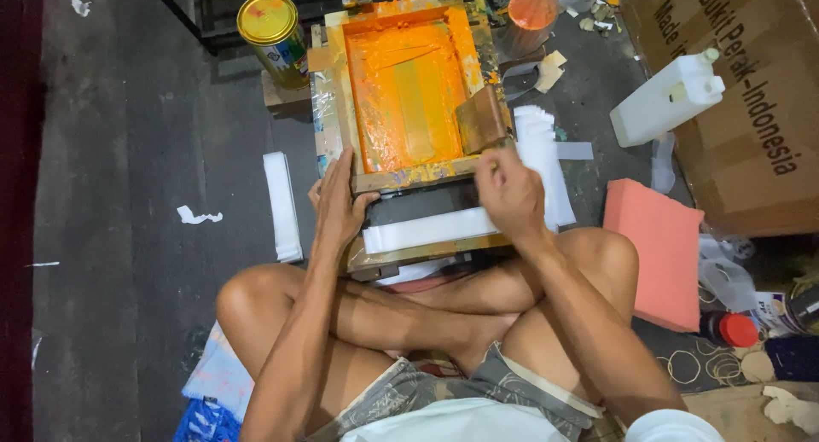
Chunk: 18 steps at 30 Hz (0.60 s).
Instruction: The person sits cross-legged on the floor and uses a squeegee to spread orange ink across a screen printing frame. They then place a white strip of material onto the frame and press it down to transfer the ink. This process is repeated multiple times.
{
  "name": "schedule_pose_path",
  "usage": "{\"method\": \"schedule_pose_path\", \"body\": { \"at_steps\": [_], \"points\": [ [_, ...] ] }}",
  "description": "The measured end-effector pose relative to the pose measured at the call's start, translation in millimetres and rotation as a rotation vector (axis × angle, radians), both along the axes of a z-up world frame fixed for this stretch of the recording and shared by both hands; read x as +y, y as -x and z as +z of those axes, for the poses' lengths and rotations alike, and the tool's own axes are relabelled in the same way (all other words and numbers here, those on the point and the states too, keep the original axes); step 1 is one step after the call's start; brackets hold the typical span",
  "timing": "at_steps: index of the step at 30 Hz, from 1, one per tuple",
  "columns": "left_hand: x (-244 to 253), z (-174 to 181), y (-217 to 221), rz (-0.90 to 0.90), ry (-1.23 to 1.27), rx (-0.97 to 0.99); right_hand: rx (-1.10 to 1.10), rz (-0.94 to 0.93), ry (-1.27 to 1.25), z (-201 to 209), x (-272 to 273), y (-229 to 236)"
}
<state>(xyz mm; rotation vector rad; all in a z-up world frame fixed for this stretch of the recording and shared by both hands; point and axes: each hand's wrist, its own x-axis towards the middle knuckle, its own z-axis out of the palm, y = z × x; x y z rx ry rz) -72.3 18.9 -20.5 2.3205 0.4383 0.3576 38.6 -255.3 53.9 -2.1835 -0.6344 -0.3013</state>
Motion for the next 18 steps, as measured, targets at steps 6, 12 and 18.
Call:
{"method": "schedule_pose_path", "body": {
  "at_steps": [6,12,18],
  "points": [
    [-7,50,0,0.049,-0.052,-0.132,-0.085,0.271,0.217,-41,7,28],
    [16,88,-40,0.159,-0.025,-0.395,-0.091,0.316,0.416,-58,28,31],
    [18,142,-62,0.216,-0.033,-0.405,-0.110,0.347,0.420,-53,42,19]
  ]
}}
